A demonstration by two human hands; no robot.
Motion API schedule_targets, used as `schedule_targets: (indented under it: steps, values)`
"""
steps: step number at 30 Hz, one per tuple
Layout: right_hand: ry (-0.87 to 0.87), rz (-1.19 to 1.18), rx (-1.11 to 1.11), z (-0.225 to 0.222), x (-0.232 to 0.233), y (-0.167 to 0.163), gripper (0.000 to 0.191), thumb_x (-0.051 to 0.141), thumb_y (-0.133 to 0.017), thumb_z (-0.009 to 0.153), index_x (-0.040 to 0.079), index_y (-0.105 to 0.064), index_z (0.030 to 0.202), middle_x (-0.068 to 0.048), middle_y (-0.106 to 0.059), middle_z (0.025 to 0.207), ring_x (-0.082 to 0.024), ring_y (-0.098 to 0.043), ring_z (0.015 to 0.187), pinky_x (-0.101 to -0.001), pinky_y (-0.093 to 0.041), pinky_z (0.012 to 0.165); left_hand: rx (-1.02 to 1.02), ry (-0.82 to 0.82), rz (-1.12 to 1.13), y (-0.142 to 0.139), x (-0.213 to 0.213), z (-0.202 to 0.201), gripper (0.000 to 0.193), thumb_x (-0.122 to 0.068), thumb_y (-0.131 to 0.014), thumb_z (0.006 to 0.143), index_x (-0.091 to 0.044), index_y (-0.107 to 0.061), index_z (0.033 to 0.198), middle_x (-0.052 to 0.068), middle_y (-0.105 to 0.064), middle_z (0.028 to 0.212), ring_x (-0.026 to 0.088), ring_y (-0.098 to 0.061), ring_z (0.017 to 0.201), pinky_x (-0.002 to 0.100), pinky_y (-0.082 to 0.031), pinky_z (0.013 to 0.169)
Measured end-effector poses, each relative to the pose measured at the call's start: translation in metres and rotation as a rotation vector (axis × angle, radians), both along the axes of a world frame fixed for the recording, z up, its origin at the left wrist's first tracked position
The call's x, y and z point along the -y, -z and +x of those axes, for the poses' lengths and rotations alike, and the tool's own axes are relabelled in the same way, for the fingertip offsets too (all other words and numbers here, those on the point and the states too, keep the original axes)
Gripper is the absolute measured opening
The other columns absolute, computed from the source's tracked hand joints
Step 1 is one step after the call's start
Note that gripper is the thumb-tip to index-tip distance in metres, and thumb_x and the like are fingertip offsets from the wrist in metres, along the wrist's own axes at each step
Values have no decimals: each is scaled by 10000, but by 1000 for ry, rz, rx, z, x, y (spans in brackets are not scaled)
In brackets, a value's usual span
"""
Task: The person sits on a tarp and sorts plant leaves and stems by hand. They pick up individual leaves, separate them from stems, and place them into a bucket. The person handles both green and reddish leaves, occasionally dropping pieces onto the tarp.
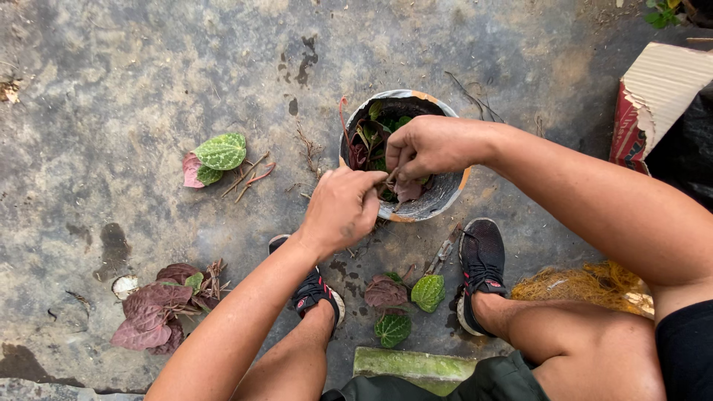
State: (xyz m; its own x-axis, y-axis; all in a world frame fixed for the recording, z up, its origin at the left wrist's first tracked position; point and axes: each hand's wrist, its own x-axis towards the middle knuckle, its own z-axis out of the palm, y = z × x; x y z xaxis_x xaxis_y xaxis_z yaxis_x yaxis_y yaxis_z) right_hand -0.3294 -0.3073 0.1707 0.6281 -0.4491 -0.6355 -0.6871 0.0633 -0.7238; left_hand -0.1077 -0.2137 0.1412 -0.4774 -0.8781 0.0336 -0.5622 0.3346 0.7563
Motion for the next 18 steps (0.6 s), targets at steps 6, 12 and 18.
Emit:
schedule_targets:
  steps: [6,12,18]
  values:
    - [241,96,104,4,-1,1,260,71,-723,856,-27,-670,1091,-150,-817,926,-196,-793,786,-347,-631,748,-409,-204,655,21,8,7,357,-85,-615,975,13,-605,1318,121,-782,1053,168,-719,902,323,-574,815]
    - [458,-128,546,-11,16,13,307,165,-622,1021,-5,-633,1277,-111,-735,1183,-170,-699,1104,-338,-559,1008,-913,-324,904,38,17,25,329,-34,-560,1026,3,-541,1352,138,-736,1127,202,-723,890,337,-585,767]
    - [719,-161,350,-26,22,49,232,186,-598,1048,27,-647,1208,-112,-735,1120,-202,-691,984,-357,-574,901,-1057,-376,873,30,20,41,267,-24,-563,1023,-45,-522,1286,119,-697,1115,237,-744,952,365,-605,805]
